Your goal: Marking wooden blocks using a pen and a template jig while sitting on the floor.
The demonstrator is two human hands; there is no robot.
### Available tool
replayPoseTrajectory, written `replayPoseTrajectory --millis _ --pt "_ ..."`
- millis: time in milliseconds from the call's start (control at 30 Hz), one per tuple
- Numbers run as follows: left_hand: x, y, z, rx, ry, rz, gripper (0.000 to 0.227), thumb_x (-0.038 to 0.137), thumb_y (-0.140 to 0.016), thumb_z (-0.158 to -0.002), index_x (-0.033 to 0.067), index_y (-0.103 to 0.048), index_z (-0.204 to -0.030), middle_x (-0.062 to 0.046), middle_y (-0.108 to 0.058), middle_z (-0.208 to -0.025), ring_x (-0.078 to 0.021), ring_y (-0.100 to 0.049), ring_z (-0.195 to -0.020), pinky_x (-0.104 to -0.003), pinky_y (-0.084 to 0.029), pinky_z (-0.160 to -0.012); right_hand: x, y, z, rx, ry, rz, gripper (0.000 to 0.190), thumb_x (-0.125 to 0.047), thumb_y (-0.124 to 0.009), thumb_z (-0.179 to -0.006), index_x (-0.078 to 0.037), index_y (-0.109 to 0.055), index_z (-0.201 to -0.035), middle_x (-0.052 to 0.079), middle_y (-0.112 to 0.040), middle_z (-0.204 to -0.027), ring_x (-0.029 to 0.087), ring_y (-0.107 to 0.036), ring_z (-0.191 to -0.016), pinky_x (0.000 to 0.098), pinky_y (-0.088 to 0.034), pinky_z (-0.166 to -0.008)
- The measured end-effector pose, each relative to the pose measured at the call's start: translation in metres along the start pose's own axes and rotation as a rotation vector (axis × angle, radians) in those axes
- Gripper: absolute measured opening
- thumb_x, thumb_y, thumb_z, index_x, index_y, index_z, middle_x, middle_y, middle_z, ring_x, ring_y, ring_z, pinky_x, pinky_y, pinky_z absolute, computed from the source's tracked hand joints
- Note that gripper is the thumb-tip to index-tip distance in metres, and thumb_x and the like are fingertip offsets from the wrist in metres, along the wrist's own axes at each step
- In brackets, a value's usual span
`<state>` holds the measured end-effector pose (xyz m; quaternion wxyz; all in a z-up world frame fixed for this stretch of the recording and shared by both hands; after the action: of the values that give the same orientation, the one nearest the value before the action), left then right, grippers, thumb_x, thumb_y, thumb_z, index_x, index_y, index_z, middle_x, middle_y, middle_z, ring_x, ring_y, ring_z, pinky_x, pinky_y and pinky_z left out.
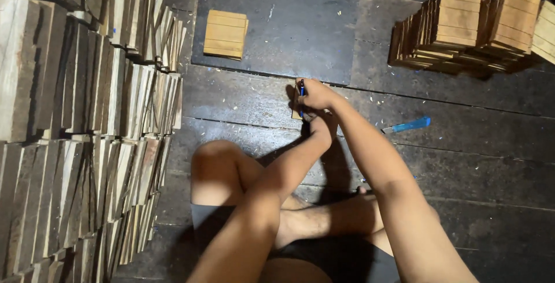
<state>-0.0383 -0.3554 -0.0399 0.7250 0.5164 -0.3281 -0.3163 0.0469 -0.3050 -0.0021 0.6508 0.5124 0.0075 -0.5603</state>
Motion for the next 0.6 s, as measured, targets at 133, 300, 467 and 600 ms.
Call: replayPoseTrajectory --millis 133,300,467,600 --pt "-0.005 0.016 0.002 0.010 0.001 -0.036 0.038 0.004 -0.049 -0.099 -0.0218 -0.056 -0.126 -0.015 -0.068 -0.092 -0.0284 -0.072 -0.081 -0.051 -0.057 -0.056 0.006 -0.010 -0.019 -0.029 0.026 -0.015 0.028 -0.026 -0.079 -0.077 -0.014 -0.066 -0.098 0.015 -0.074 -0.091 0.039 -0.072 -0.097 0.0480 -0.056 -0.086" --pt "-0.022 0.067 0.005 0.022 -0.013 -0.078 0.038 0.005 -0.050 -0.100 -0.0208 -0.055 -0.127 -0.016 -0.068 -0.093 -0.0292 -0.072 -0.081 -0.051 -0.058 -0.057 0.029 0.035 -0.064 0.166 0.093 0.014 0.020 -0.023 -0.075 -0.082 -0.010 -0.066 -0.094 0.019 -0.072 -0.089 0.043 -0.071 -0.095 0.0505 -0.055 -0.084" --pt "-0.117 0.074 -0.007 0.048 -0.021 -0.115 0.038 0.006 -0.050 -0.101 -0.0199 -0.055 -0.129 -0.017 -0.069 -0.093 -0.0300 -0.073 -0.081 -0.051 -0.058 -0.057 0.008 0.053 -0.044 0.215 0.097 0.028 0.018 -0.016 -0.075 -0.086 -0.007 -0.064 -0.098 0.019 -0.071 -0.090 0.044 -0.071 -0.096 0.0500 -0.055 -0.084" --pt "-0.140 0.062 0.019 0.055 -0.016 -0.136 0.038 0.006 -0.051 -0.101 -0.0191 -0.055 -0.129 -0.018 -0.069 -0.094 -0.0306 -0.073 -0.081 -0.051 -0.059 -0.057 0.004 0.002 -0.017 -0.020 0.042 -0.010 0.020 -0.012 -0.072 -0.084 -0.007 -0.067 -0.103 0.020 -0.074 -0.101 0.045 -0.069 -0.105 0.0523 -0.054 -0.093"
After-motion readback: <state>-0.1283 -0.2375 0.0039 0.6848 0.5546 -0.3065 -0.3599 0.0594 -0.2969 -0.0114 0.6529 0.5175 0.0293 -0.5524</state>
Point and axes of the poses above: each hand's wrist, its own z-axis away from the middle knuckle, its own y-axis out of the back of the hand, x = y × z, the point moved 8 cm from there along -z, towards the middle knuckle
